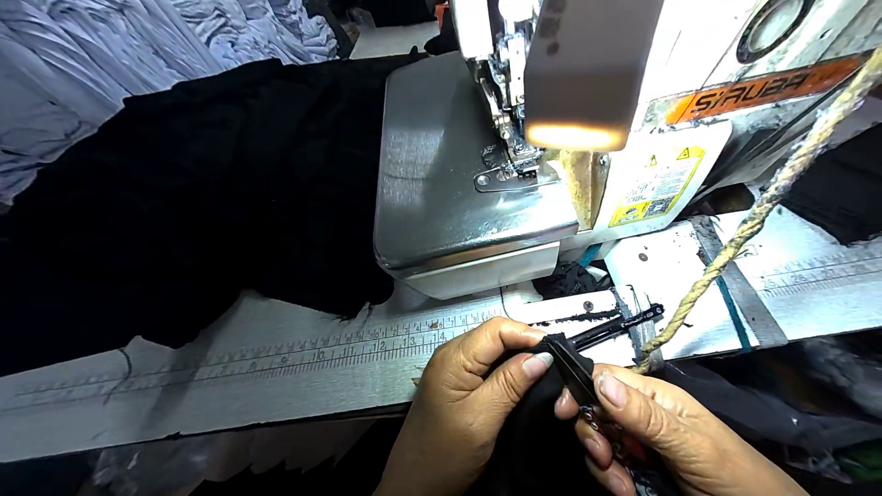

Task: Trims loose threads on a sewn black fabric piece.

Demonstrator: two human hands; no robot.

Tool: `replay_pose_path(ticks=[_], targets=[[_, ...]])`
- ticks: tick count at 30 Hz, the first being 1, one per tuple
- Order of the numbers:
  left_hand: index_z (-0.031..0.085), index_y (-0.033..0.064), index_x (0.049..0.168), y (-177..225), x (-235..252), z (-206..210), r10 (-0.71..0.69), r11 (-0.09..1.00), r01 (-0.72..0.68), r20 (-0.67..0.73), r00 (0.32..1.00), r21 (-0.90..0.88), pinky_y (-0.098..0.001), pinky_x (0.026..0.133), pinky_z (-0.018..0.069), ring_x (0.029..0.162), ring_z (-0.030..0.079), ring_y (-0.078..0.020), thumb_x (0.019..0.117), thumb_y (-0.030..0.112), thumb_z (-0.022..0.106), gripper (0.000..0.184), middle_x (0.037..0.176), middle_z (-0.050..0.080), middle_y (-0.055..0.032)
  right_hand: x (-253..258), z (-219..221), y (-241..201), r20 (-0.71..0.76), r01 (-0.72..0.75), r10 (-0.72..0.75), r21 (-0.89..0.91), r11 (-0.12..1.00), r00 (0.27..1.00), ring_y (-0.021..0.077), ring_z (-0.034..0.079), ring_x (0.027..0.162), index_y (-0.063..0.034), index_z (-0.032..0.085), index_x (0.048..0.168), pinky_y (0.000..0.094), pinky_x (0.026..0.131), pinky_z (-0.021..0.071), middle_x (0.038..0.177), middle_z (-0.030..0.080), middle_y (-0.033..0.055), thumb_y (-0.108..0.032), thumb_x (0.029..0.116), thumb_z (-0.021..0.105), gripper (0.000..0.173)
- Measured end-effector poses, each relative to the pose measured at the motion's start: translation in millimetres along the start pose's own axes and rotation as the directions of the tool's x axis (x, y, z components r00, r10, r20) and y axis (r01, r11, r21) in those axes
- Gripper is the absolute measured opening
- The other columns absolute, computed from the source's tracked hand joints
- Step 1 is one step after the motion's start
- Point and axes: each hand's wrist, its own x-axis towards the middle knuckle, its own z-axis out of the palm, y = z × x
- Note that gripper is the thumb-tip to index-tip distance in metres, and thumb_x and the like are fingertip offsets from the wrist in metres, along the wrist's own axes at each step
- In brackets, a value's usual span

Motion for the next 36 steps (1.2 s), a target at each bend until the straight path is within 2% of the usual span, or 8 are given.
replay_pose_path(ticks=[10, 16, 18, 22, 27, 31, 34, 36], targets=[[0.074, 0.0145, 0.096, -1, 0, -2, 0.033, 0.997, -0.037, 0.063, 0.997, 0.062, -0.0132, 0.08, 0.0548, 0.088, 0.066, 0.0035, 0.0974, 0.021, 0.065, 0.011, 0.091, 0.071, 0.0069, 4, -4, 8, 0.076, 0.048, -0.051, 0.051, 0.998, 0.996, -0.0071, 0.051, 0.054, -0.0132, 0.062, 0.096, 0.0083, 0.05, 0.0424, 0.067, 0.056, -0.0123, -0.019, 0.1078, 0.041, 0.025], [0.073, 0.016, 0.108, 9, 1, -9, -0.075, 0.947, 0.1, 0.093, 0.993, -0.305, -0.0157, 0.083, 0.055, 0.092, 0.067, 0.0017, 0.1013, 0.025, 0.058, 0.019, 0.098, 0.073, 0.0049, -10, -22, 3, 0.019, 0.524, -0.541, -0.285, 0.803, 0.841, -0.0116, 0.054, 0.072, -0.0238, 0.066, 0.113, 0.0081, 0.062, 0.0449, 0.088, 0.061, -0.019, -0.059, 0.0978, 0.054, 0.04], [0.073, 0.0147, 0.105, 13, -1, -9, -0.095, 0.874, 0.132, 0.103, 0.99, -0.468, -0.0183, 0.083, 0.0558, 0.092, 0.069, -0.0019, 0.0995, 0.025, 0.057, 0.019, 0.098, 0.074, 0.0015, -3, -28, 8, -0.097, 0.5, -0.607, -0.474, 0.725, 0.788, -0.0115, 0.053, 0.066, -0.0232, 0.068, 0.117, 0.0079, 0.058, 0.0444, 0.082, 0.062, -0.0168, -0.05, 0.0962, 0.064, 0.034], [0.073, 0.0165, 0.098, 20, -9, -6, -0.089, 0.807, 0.14, 0.116, 0.989, -0.573, -0.018, 0.083, 0.0549, 0.092, 0.069, -0.0029, 0.0965, 0.026, 0.059, 0.016, 0.096, 0.074, 0.0022, -4, -19, 10, 0.025, 0.44, -0.55, -0.632, 0.638, 0.834, -0.0086, 0.055, 0.073, -0.0001, 0.067, 0.126, 0.0102, 0.064, 0.048, 0.109, 0.069, 0.0017, -0.024, 0.1004, 0.062, 0.035], [0.073, 0.0163, 0.101, 25, -15, -16, -0.03, 0.808, 0.109, 0.144, 0.989, -0.579, -0.0204, 0.088, 0.0539, 0.1, 0.069, -0.0058, 0.0974, 0.024, 0.057, 0.017, 0.102, 0.074, 0.0014, -3, -13, 18, 0.081, 0.443, -0.533, -0.669, 0.597, 0.842, -0.0034, 0.057, 0.073, 0.0035, 0.071, 0.102, 0.0105, 0.067, 0.047, 0.087, 0.066, 0.0055, -0.015, 0.0992, 0.062, 0.02], [0.073, 0.0211, 0.105, 27, -19, -19, -0.109, 0.907, 0.135, 0.087, 0.99, -0.398, -0.0157, 0.082, 0.0528, 0.093, 0.067, -0.0001, 0.0967, 0.034, 0.06, 0.02, 0.1, 0.072, 0.0064, -6, -11, 11, -0.021, 0.374, -0.448, -0.516, 0.771, 0.894, -0.0108, 0.055, 0.064, -0.0073, 0.065, 0.102, 0.0088, 0.057, 0.0461, 0.078, 0.062, -0.013, -0.015, 0.103, 0.056, 0.012], [0.066, 0.0312, 0.121, 40, -26, -19, -0.142, 0.987, 0.149, 0.117, 0.983, -0.054, -0.0103, 0.086, 0.0515, 0.097, 0.063, 0.0109, 0.0939, 0.05, 0.063, 0.033, 0.106, 0.07, 0.022, -8, -12, 11, -0.021, 0.414, -0.503, -0.538, 0.734, 0.864, -0.0108, 0.055, 0.07, -0.0013, 0.068, 0.103, 0.0078, 0.063, 0.0482, 0.086, 0.062, -0.0077, -0.014, 0.1016, 0.058, 0.016], [0.064, 0.0183, 0.127, 47, -29, -14, -0.135, 0.977, 0.115, 0.102, 0.986, 0.178, -0.0103, 0.083, 0.0506, 0.091, 0.06, 0.0123, 0.0908, 0.043, 0.069, 0.044, 0.097, 0.068, 0.0186, -8, -13, 14, -0.018, 0.455, -0.559, -0.561, 0.692, 0.829, -0.01, 0.057, 0.074, -0.0004, 0.069, 0.104, 0.0084, 0.066, 0.0501, 0.09, 0.064, -0.0056, -0.012, 0.1011, 0.059, 0.016]])
